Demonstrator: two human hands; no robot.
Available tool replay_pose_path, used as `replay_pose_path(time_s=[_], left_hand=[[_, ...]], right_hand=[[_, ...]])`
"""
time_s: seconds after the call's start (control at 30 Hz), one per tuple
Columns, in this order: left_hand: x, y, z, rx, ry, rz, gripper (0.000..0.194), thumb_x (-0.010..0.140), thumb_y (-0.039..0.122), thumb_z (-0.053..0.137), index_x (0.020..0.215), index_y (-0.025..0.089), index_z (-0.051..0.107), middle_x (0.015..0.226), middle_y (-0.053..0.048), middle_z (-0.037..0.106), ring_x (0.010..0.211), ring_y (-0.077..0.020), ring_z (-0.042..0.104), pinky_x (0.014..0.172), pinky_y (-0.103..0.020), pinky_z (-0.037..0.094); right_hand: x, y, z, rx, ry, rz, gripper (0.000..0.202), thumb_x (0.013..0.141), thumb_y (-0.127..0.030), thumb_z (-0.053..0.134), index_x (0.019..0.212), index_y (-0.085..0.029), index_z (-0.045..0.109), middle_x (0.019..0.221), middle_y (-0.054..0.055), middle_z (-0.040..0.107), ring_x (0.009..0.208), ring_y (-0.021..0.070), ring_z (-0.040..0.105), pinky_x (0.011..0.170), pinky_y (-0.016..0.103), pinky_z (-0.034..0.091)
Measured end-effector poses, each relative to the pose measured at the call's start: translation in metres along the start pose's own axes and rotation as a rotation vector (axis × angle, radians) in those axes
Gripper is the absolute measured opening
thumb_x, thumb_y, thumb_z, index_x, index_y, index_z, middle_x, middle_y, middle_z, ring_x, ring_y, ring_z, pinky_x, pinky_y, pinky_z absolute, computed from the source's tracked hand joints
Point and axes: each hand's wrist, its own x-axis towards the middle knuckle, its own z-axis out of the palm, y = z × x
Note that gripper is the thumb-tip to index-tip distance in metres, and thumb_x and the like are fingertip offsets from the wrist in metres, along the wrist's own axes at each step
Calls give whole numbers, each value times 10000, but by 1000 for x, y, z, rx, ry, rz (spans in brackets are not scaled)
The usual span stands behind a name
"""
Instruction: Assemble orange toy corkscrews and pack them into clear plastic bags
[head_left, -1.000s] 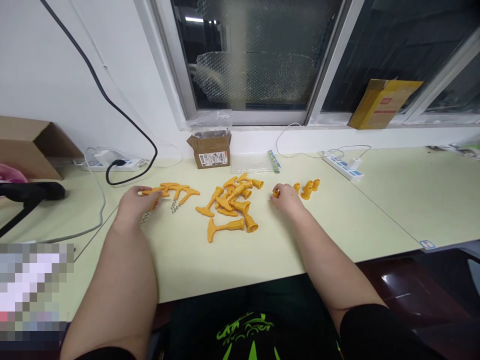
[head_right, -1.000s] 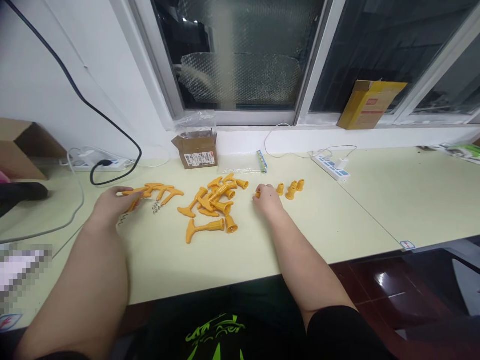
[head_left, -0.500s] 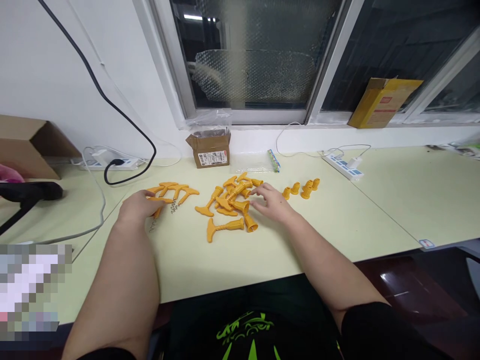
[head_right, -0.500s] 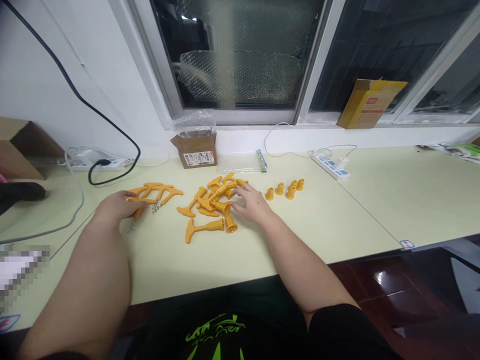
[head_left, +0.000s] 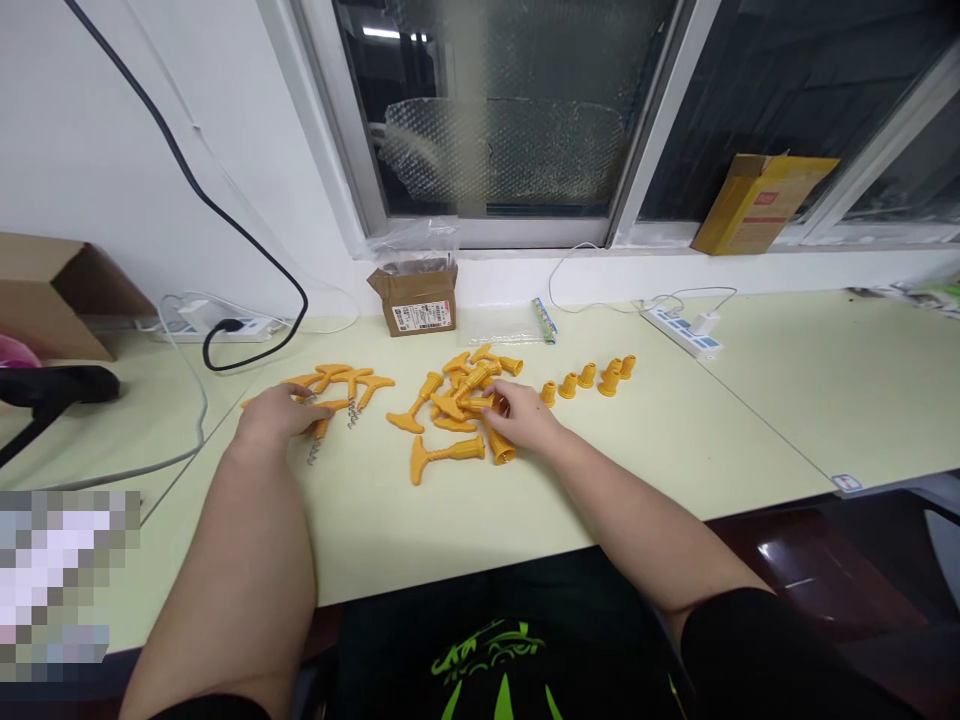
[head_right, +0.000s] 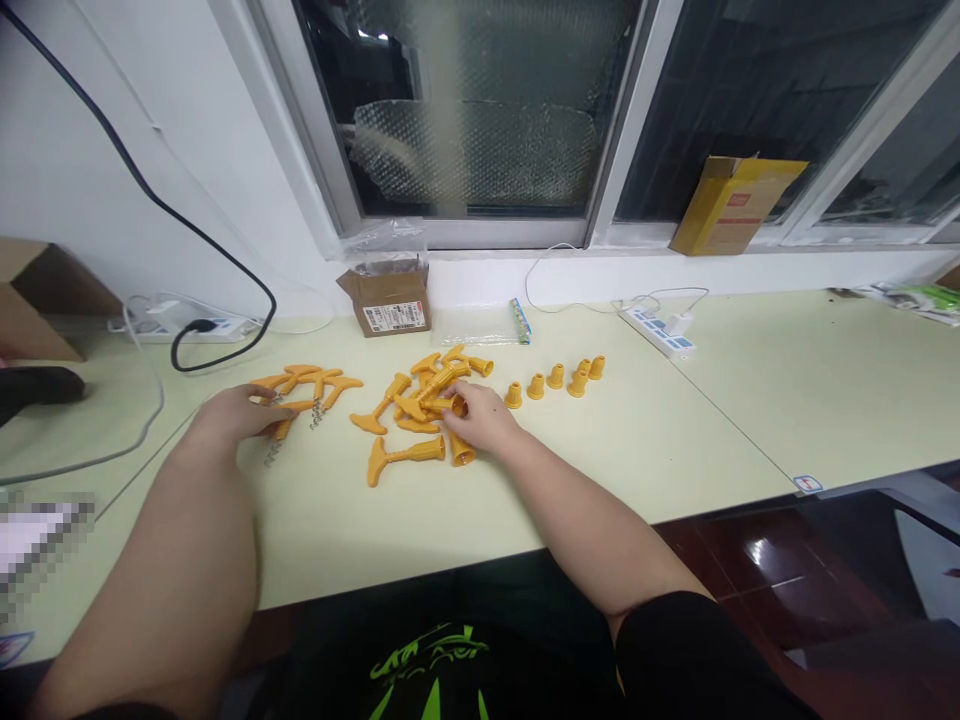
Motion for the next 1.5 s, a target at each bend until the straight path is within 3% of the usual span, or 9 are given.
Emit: replay_pose_path(time_s=[0.1,0.17,0.33,0.47,0.6,0.73,0.9,1.23,1.5], left_hand=[[-12,10,-3,28,122,-34,523,647,474,804,1066,181,690,756,-19,667,788,-236,606,672,-304,415],[-21,20,-1,-45,248,77,404,748,431,721,1072,191,698,792,-11,640,761,-206,581,663,-292,401],[-48,59,28,-254,353,656,283,877,351,603,1104,211,697,773,7,583,726,-166,571,726,-295,467],[-79,93,55,-245,322,1117,282,895,298,624,1154,216,699,1129,-87,652,1106,-245,616,1010,-400,490],[-102,110,71,-241,277,1338,373,906,259,655,1279,254,662,1453,-113,538,1348,-283,518,1129,-460,454],[-101,114,77,-202,344,1425,399,927,228,658,1325,262,650,1581,-134,432,1430,-303,467,1163,-501,438],[-92,114,79,-320,361,1504,299,944,166,632,1227,246,687,1442,-106,610,1416,-280,516,1152,-496,480],[-95,114,75,-374,275,1503,243,945,202,651,1186,224,671,1302,-94,707,1334,-255,595,1117,-478,512],[-100,112,71,-405,190,1332,240,895,362,725,1076,211,682,1060,-81,750,973,-216,697,822,-352,573]], right_hand=[[2,5,-1,179,131,124,191,872,-398,647,964,-230,650,677,-41,596,577,140,554,579,269,449],[4,7,-4,332,180,202,228,877,-454,650,918,-231,636,654,-43,596,545,138,577,561,274,488],[11,6,-12,730,181,416,279,870,-475,705,830,-218,603,655,-4,657,544,150,633,527,290,582],[14,1,-17,947,141,517,258,927,-428,676,825,-201,612,675,28,685,530,127,613,495,251,570],[14,-2,-25,1078,71,628,211,990,-376,580,945,-180,641,625,13,655,461,94,548,432,190,499],[13,0,-36,1232,-146,770,248,1003,-410,539,1015,-181,634,541,-37,570,363,54,409,340,130,356],[13,4,-41,1334,-408,817,257,1029,-401,475,1033,-184,612,507,-62,517,332,41,345,310,88,288],[9,2,-41,1222,-337,775,110,986,-238,567,1002,-148,628,641,17,661,461,74,586,401,107,466],[1,3,-33,1032,-239,422,235,845,-381,748,853,-222,576,706,-1,648,600,132,632,483,211,499]])
